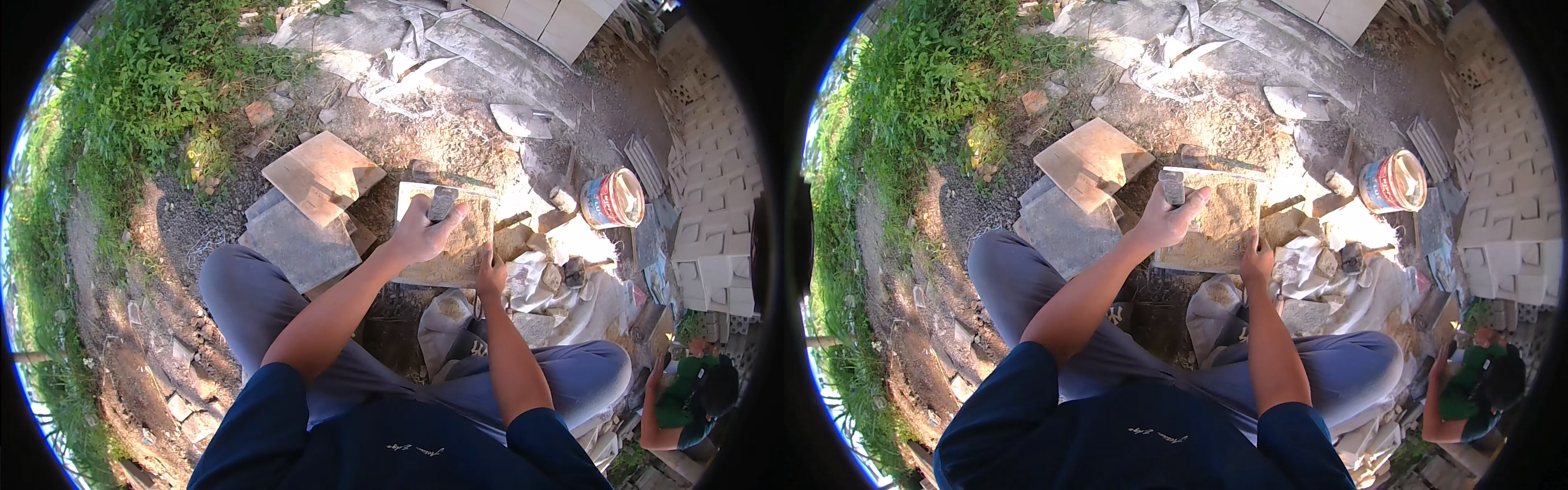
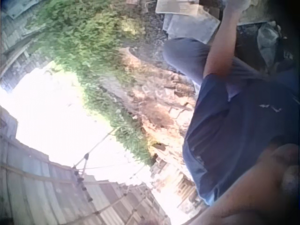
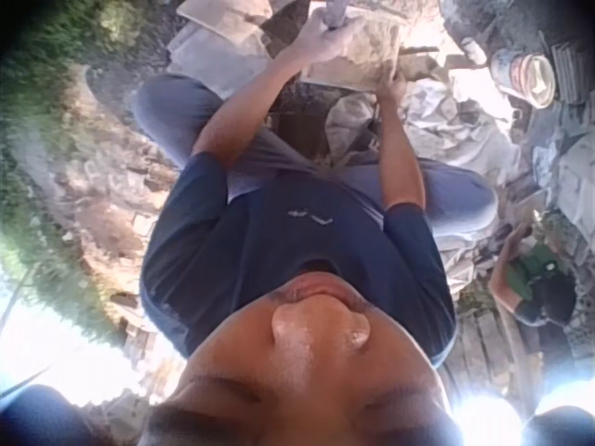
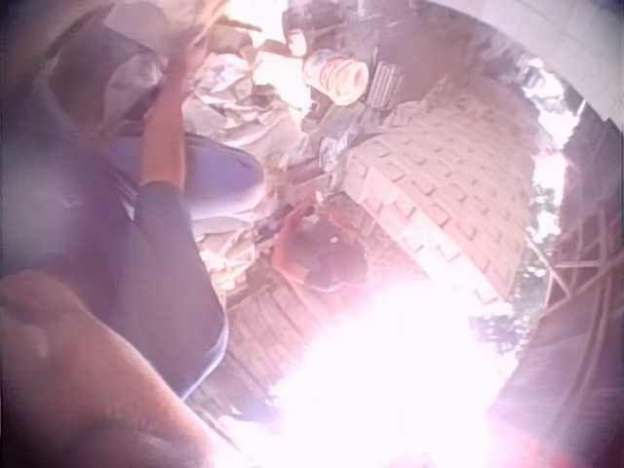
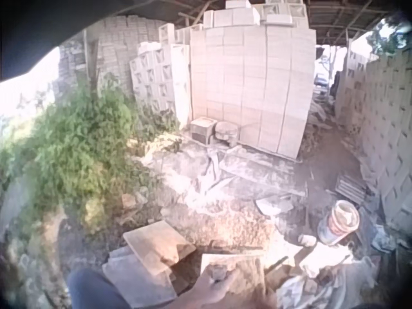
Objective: The person shapes a stone block by hitting its edges with a hammer while holding it in a tray of sand. They turn the stone multiple times to work on different sides and wipe away debris by hand.
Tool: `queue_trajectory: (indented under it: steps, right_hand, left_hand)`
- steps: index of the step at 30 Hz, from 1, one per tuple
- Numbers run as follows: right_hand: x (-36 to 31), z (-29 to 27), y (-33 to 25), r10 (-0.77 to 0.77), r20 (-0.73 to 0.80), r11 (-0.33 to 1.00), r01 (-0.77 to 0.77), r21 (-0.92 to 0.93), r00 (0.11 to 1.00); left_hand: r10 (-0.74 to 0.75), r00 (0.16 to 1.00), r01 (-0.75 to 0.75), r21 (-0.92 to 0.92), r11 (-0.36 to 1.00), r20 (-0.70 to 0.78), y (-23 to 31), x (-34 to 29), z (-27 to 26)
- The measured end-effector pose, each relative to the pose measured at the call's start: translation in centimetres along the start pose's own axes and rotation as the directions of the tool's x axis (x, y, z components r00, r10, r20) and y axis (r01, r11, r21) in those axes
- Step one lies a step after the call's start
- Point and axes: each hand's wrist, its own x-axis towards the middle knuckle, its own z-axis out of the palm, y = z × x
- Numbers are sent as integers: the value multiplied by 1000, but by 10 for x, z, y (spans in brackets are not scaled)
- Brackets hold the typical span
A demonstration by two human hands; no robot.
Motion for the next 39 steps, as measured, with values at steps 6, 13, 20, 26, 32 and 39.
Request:
queue_trajectory:
  steps: [6, 13, 20, 26, 32, 39]
  right_hand:
    - [-4, 5, 5, -11, 27, 1000, 10, 25, 1000]
    - [-2, 5, 11, 1, 68, 1000, -2, 13, 998]
    - [7, 4, 30, -9, 9, 1000, 9, 18, 1000]
    - [6, 11, 17, -57, 1, 997, 57, 56, 998]
    - [-1, 8, 11, -8, 11, 1000, 7, 31, 1000]
    - [0, 2, 13, 12, 36, 999, -11, -36, 999]
  left_hand:
    - [-25, 998, 15, -146, 989, -64, -26, -3, -3]
    - [14, 998, -19, -79, 997, -65, -15, -1, -8]
    - [35, 993, -37, 15, 999, 109, 4, -2, 1]
    - [5, 997, -11, -76, 997, -80, -23, 3, -1]
    - [-31, 1000, 31, -66, 997, 5, -18, -9, -5]
    - [-78, 994, 46, -349, 936, -79, -6, -11, -3]
